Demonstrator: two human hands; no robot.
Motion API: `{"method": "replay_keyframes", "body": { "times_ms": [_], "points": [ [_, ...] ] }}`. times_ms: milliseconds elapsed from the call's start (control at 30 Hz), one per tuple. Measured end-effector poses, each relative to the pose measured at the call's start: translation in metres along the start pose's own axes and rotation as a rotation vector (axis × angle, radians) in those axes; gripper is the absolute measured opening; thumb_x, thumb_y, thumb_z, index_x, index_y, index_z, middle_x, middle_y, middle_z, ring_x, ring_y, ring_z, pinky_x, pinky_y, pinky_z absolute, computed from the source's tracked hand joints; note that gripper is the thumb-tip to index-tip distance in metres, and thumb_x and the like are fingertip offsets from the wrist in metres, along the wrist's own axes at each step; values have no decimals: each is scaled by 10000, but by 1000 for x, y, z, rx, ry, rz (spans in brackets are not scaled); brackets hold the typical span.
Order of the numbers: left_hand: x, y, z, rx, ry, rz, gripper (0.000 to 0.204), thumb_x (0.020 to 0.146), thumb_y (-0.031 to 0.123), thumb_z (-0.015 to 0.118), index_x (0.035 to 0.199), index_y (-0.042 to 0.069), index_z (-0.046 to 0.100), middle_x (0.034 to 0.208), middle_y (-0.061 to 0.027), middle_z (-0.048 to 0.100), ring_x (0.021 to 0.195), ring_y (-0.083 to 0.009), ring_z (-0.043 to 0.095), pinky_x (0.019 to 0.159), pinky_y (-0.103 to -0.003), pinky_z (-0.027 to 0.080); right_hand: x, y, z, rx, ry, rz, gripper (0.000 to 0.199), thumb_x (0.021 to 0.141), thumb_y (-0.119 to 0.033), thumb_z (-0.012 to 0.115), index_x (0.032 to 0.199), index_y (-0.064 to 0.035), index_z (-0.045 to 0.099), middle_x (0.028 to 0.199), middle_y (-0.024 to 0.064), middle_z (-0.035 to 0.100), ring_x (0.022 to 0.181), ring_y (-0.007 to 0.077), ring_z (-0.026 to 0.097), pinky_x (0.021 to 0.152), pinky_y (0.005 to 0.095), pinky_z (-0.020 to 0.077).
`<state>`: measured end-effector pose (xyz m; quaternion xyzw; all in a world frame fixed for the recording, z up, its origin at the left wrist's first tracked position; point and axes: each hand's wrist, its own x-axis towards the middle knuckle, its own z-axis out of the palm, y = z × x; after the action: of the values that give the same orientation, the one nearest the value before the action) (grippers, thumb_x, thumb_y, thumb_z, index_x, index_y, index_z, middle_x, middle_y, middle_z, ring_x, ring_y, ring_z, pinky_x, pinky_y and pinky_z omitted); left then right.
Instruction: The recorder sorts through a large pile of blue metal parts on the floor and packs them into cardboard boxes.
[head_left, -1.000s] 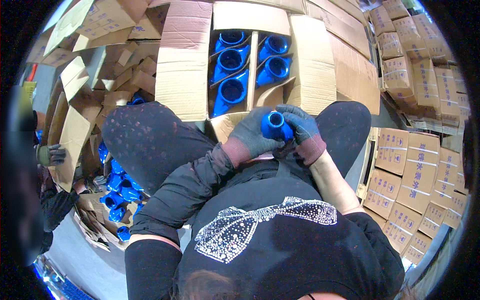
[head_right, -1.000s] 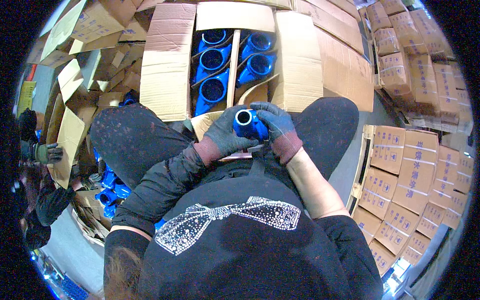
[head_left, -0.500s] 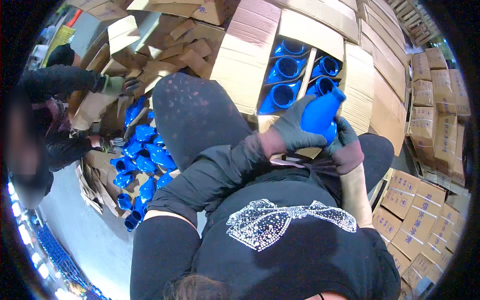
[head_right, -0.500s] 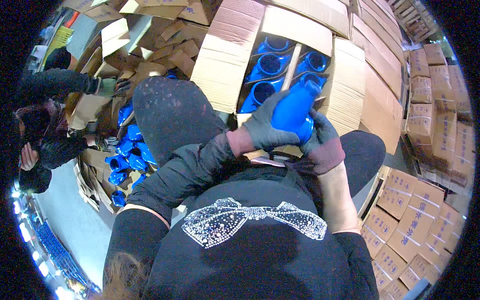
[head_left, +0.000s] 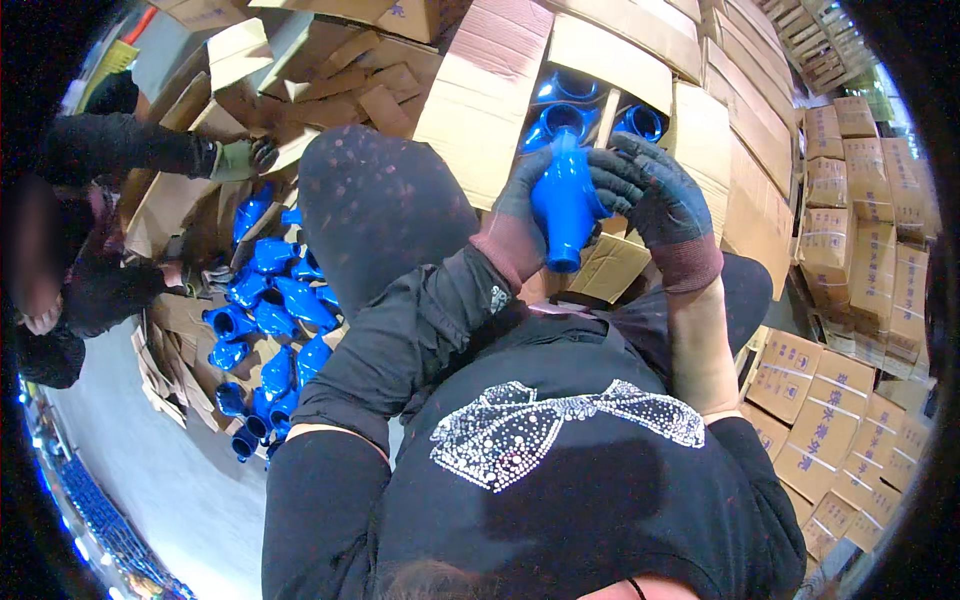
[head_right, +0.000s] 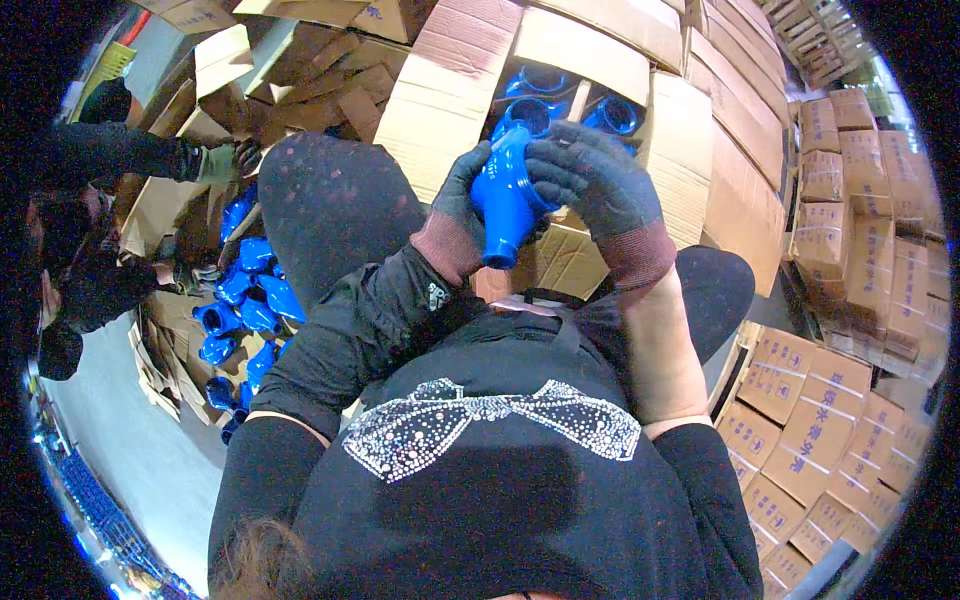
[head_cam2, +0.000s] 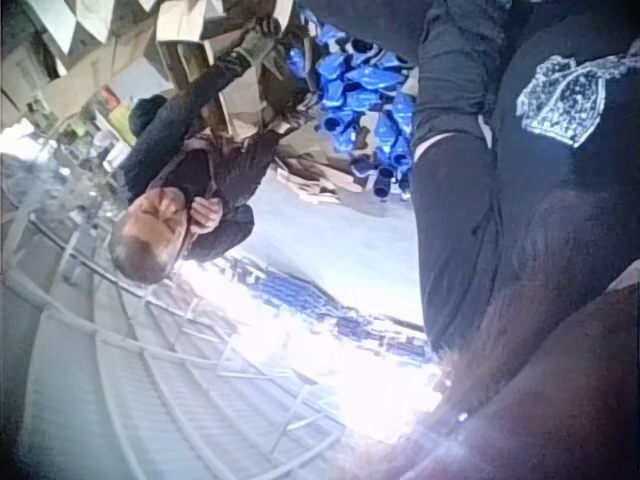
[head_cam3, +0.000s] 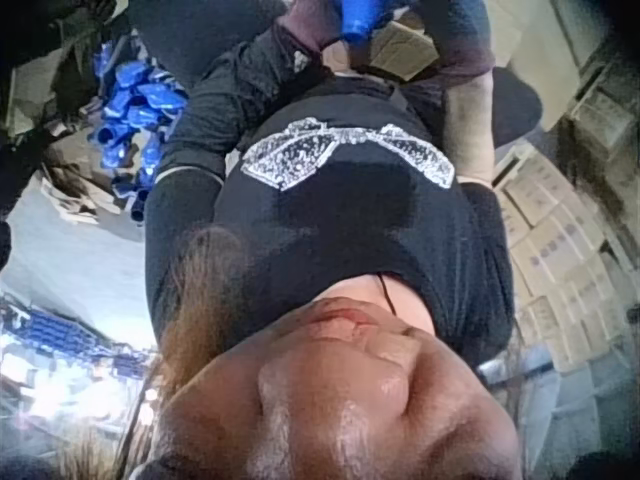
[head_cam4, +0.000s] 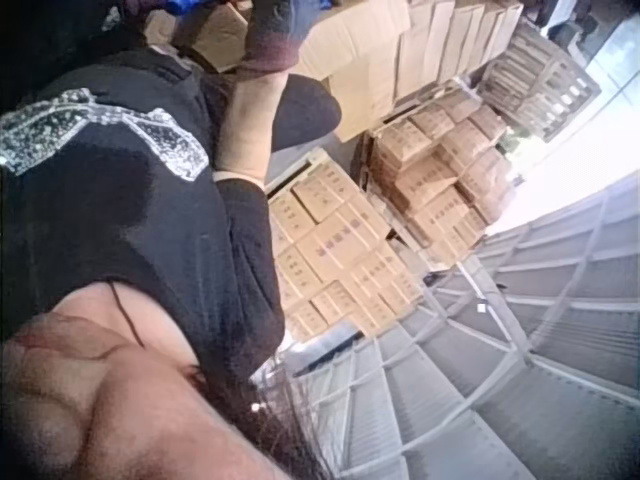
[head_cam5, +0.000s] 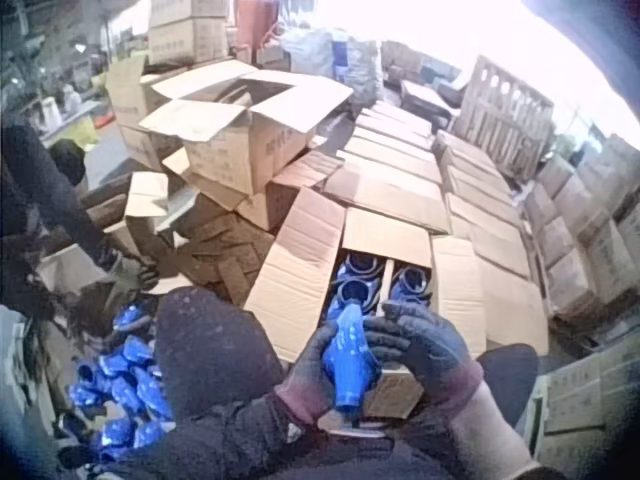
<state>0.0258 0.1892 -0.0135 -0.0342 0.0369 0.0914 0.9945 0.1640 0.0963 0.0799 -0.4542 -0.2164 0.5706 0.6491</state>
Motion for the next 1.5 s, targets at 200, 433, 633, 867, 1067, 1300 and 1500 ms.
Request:
{"method": "replay_keyframes", "body": {
  "times_ms": [200, 433, 633, 867, 1067, 1300, 1500],
  "points": [
    [-4, 5, 0, 17, 148, 34, 631, 852, 573, 460, 1284, 114, 415, 1156, -172, 543, 1017, -327, 566, 827, -470, 513, -2, 10, 12, -627, 193, -275, 321, 884, -83, 549, 1185, 29, 532, 1094, 130, 611, 1035, 183, 570, 889, 285, 453],
    [-4, 3, 7, -55, 206, 72, 644, 832, 594, 474, 1272, 125, 432, 1171, -168, 532, 1045, -338, 553, 890, -493, 484, -4, 31, 25, -727, 176, -258, 330, 852, -62, 596, 1171, 10, 556, 1125, 102, 606, 1040, 174, 563, 908, 285, 437],
    [-8, -2, 10, -103, 199, 86, 644, 826, 601, 476, 1271, 138, 437, 1195, -156, 522, 1065, -326, 546, 922, -493, 464, 3, 37, 19, -1033, 123, -335, 327, 859, -76, 581, 1179, -8, 559, 1110, 114, 599, 1004, 168, 570, 864, 281, 455],
    [-11, -3, 23, -216, 168, 77, 656, 828, 617, 456, 1282, 144, 432, 1209, -158, 515, 1073, -323, 543, 917, -487, 467, 6, 30, 28, -1096, 87, -473, 336, 871, -54, 547, 1205, -16, 545, 1116, 88, 594, 985, 138, 556, 864, 282, 447],
    [-28, 6, 63, 172, 38, 257, 714, 834, 627, 451, 1273, 64, 446, 1217, -148, 545, 1046, -317, 572, 873, -483, 493, -1, 7, 15, -416, 246, -514, 320, 907, -64, 479, 1217, 9, 515, 1157, 123, 586, 1051, 205, 568, 930, 322, 449],
    [-90, 81, 59, 178, 234, 764, 637, 845, 537, 510, 1245, 41, 493, 1186, -187, 569, 1091, -310, 558, 896, -498, 480, 32, 61, -32, -589, 210, -79, 310, 887, -117, 557, 1177, -11, 563, 1077, 72, 621, 947, 140, 574, 817, 247, 462],
    [-133, 182, 20, 381, 165, 894, 561, 898, 487, 398, 1213, 34, 500, 1086, -200, 594, 905, -337, 618, 703, -443, 567, 68, 111, -58, -809, 158, -26, 370, 834, -111, 613, 1178, 11, 549, 1113, 78, 604, 1009, 149, 550, 909, 276, 426]
  ]
}}
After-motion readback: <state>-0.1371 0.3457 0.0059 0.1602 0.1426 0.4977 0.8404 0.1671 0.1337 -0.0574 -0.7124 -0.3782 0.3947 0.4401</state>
